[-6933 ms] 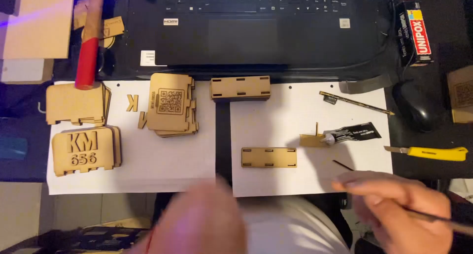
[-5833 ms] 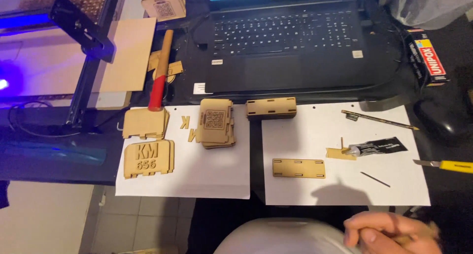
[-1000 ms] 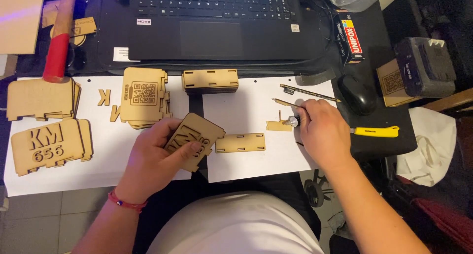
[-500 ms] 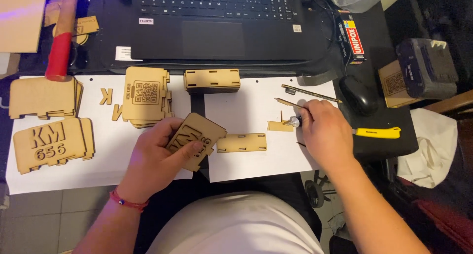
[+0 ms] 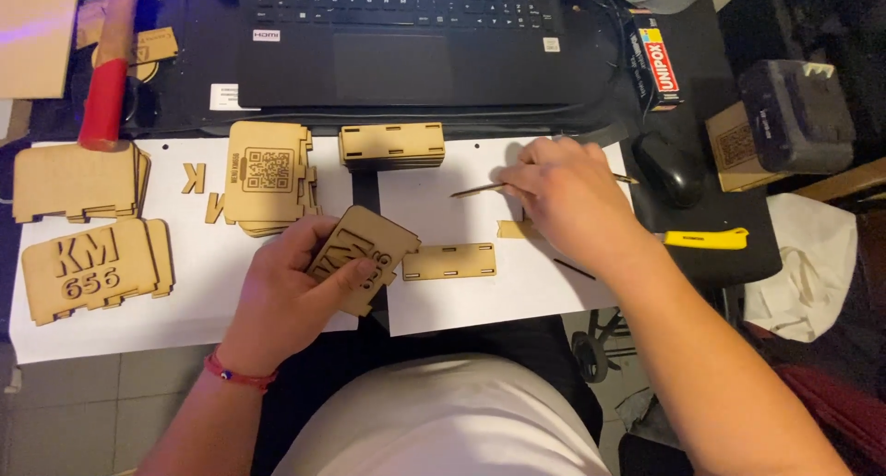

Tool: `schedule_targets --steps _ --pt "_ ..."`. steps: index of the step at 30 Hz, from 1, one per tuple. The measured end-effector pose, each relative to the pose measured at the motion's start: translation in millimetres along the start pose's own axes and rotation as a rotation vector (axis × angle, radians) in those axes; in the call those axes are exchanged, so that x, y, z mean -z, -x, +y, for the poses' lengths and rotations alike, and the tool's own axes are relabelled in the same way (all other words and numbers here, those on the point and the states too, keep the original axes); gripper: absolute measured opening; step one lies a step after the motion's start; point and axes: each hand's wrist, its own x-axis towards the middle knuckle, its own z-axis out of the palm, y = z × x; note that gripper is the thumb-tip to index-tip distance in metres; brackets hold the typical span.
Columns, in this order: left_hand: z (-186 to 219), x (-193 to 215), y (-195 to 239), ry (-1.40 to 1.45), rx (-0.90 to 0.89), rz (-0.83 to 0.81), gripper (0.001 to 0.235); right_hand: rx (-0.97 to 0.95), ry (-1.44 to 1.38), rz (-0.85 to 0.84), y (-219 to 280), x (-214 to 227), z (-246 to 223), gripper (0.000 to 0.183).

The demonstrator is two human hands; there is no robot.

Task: The person assembles a wooden model by applying glue to small wooden pieces and inserting them into slots on a larger wooden component. They use a small stick to spread the adhesive and carefully fit the parts together on a desk.

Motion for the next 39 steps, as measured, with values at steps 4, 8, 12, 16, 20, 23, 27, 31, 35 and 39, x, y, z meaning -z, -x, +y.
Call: schedule_targets --steps 4,8,12,16,20,23,27,31,35,39 --pt "-1.1 1.1 1.6 -0.006 0.009 0.016 0.028 0.085 -0.069 0.138 18.9 25.3 3.5 0.025" --pt "-5.9 0.6 -0.9 0.019 0.003 -0.004 0.027 -0.151 -0.099 0.073 86.0 25.1 9.4 0.018" --pt "-4.7 0.6 -3.2 0.012 0.003 -0.027 0.027 -0.349 -0.196 0.012 118.2 -9.2 -7.5 0.031" --pt "-9.0 -1.9 -1.9 0.031 -0.002 0.046 0.033 -0.340 -0.180 0.161 120.8 -21.6 -14.4 0.019" --pt "-6.7 -0.8 2.0 0.073 -0.011 0.049 0.032 -0.433 -0.235 0.105 115.5 -21.7 -18.2 0.018" --pt "-3.2 -1.4 2.6 0.051 0.000 0.070 0.032 -0.538 -0.276 0.052 100.6 -13.3 -28.0 0.017" --pt "0.5 -1.2 4.7 0.052 0.004 0.056 0.029 -0.515 -0.297 0.090 96.1 -19.1 -31.5 0.013" --pt "-2.3 -0.6 5.4 0.229 -0.075 0.067 0.025 -0.528 -0.281 0.165 94.3 -21.0 -34.2 0.011" --pt "-2.6 -1.1 4.0 0.214 -0.092 0.064 0.026 -0.555 -0.296 0.172 88.8 -21.9 -34.0 0.012" --pt "-2.9 -0.8 5.2 0.204 -0.129 0.074 0.025 -0.570 -0.323 0.170 84.5 -20.1 -37.8 0.014"
